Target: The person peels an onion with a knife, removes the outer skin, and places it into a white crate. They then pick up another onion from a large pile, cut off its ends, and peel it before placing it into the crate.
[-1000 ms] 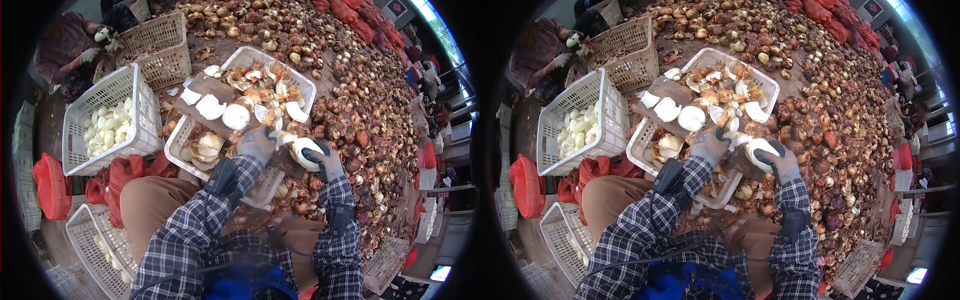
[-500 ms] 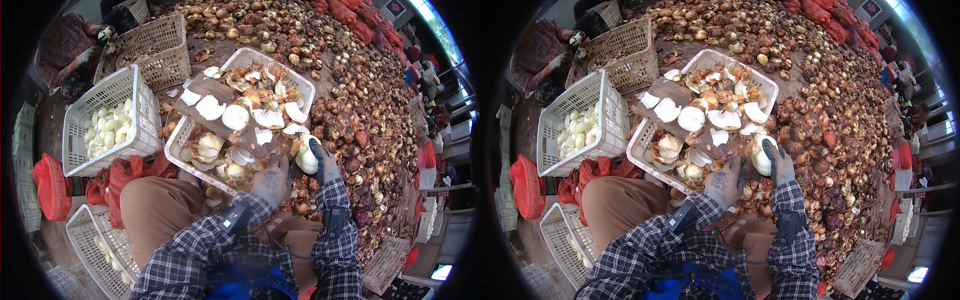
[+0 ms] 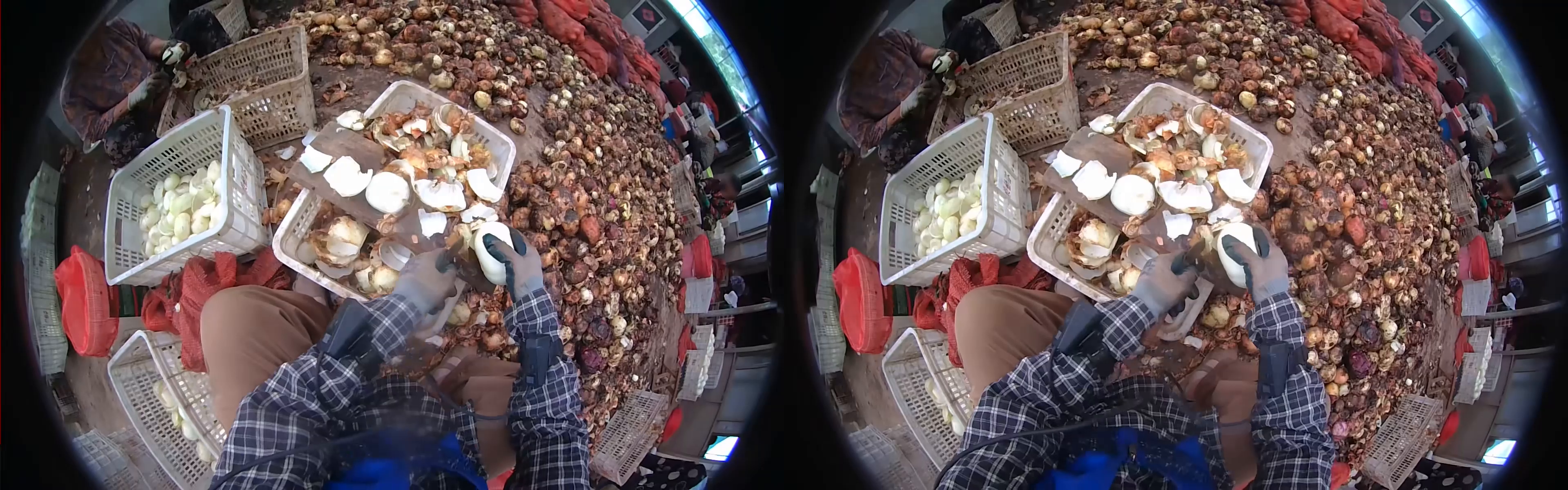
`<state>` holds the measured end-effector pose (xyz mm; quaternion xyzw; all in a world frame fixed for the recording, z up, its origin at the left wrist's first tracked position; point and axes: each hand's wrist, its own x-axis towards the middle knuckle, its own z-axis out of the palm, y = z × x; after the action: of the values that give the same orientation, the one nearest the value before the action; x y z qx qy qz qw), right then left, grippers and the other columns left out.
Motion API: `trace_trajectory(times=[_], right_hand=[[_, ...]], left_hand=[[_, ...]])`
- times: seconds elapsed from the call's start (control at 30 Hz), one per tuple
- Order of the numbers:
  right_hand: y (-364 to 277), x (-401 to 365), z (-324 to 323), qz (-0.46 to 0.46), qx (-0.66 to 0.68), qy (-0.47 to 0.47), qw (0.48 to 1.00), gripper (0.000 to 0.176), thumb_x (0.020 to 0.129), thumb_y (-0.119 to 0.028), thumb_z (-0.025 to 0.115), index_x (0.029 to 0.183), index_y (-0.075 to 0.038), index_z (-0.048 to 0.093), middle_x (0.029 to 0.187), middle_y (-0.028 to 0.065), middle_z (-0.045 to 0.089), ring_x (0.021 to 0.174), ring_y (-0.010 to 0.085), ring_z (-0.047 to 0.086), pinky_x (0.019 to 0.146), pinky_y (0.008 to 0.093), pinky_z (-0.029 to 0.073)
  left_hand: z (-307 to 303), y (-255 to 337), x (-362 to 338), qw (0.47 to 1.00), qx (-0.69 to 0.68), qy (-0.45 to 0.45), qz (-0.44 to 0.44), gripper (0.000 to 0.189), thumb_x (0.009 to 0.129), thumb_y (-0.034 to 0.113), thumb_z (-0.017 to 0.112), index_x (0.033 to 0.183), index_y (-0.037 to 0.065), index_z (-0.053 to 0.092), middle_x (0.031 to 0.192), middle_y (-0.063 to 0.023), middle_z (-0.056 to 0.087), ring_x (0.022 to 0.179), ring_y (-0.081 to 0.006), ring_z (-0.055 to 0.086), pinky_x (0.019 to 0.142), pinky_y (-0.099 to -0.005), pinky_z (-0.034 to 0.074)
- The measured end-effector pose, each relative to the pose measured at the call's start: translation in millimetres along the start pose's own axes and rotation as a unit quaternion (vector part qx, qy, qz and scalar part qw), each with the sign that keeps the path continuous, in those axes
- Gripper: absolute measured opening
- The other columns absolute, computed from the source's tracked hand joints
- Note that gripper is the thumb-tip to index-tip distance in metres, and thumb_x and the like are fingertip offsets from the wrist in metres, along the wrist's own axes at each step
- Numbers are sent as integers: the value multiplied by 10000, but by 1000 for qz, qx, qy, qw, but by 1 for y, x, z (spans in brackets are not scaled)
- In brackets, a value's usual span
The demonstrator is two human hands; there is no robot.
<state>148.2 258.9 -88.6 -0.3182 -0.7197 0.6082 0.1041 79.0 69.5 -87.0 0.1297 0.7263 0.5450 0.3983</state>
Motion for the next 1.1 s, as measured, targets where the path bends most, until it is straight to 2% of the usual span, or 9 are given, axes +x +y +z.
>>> trace_trajectory(times=[0.17, 0.27, 0.37, 0.4, 0.43, 0.57, 0.67, 0.87, 1.1], right_hand=[[-4, 5, -8, 48, 75, -49, 995, 550, 742, -116, 744, 1226, 44, 539, 1112, 124, 631, 953, 166, 621, 842, 286, 510], [-11, 3, -12, 29, 20, -78, 996, 614, 714, -161, 761, 1244, 42, 529, 1164, 128, 615, 1019, 193, 609, 897, 308, 491], [8, 8, -24, -33, -64, -112, 991, 789, 607, -291, 812, 1281, -10, 514, 1200, 157, 590, 1109, 246, 568, 963, 355, 447], [-12, -5, -18, -106, -257, -92, 956, 878, 560, -331, 828, 1318, -54, 481, 1214, 178, 562, 1111, 293, 554, 968, 392, 441], [-16, -10, -13, -113, -315, -68, 940, 910, 553, -350, 836, 1332, -65, 462, 1218, 179, 553, 1109, 322, 542, 976, 405, 434], [-13, -20, -1, -10, -374, 60, 925, 1005, 552, -402, 850, 1380, -64, 392, 1251, 191, 529, 1154, 368, 493, 999, 421, 413], [19, -9, -4, -31, -273, 56, 960, 1038, 568, -418, 849, 1404, -51, 356, 1241, 215, 529, 1198, 375, 448, 1019, 417, 398], [10, -7, 15, 7, -333, 131, 934, 1027, 602, -409, 836, 1418, -42, 332, 1312, 276, 423, 1205, 383, 440, 1032, 423, 389], [-6, -12, 9, -37, -399, 82, 912, 1031, 602, -406, 834, 1422, -43, 325, 1321, 275, 378, 1179, 386, 469, 1022, 424, 404]], left_hand=[[-20, -13, 7, 972, -192, -122, -63, 236, 882, 150, 535, 1070, 27, 605, 660, -79, 651, 468, -110, 568, 419, -256, 442], [-16, 5, -9, 998, -41, -51, -25, 223, 877, 139, 535, 1058, 30, 606, 660, -83, 646, 487, -99, 575, 407, -252, 435], [2, 0, -12, 977, 193, 51, 81, 232, 871, 218, 543, 1020, 48, 594, 815, -160, 665, 718, -264, 652, 634, -377, 509], [11, -3, -11, 945, 282, 96, 137, 240, 869, 235, 542, 1016, 51, 587, 849, -174, 665, 773, -300, 657, 693, -404, 513], [13, 6, -13, 953, 284, 74, 69, 297, 847, 306, 544, 988, 47, 584, 924, -177, 659, 923, -325, 638, 840, -426, 475], [25, -2, -7, 950, 302, 63, 49, 315, 855, 303, 540, 1025, 39, 571, 964, -171, 662, 944, -310, 640, 848, -409, 479], [23, 3, -14, 949, 316, 16, 19, 330, 855, 299, 542, 1061, 42, 562, 1011, -170, 662, 985, -299, 636, 869, -399, 475], [21, -7, -6, 946, 324, 13, 22, 381, 875, 324, 533, 1125, 37, 540, 990, -199, 653, 971, -332, 625, 845, -407, 483], [6, -3, 9, 956, 292, 16, 31, 356, 861, 295, 549, 1100, 31, 560, 1001, -187, 655, 975, -324, 623, 864, -401, 474]])
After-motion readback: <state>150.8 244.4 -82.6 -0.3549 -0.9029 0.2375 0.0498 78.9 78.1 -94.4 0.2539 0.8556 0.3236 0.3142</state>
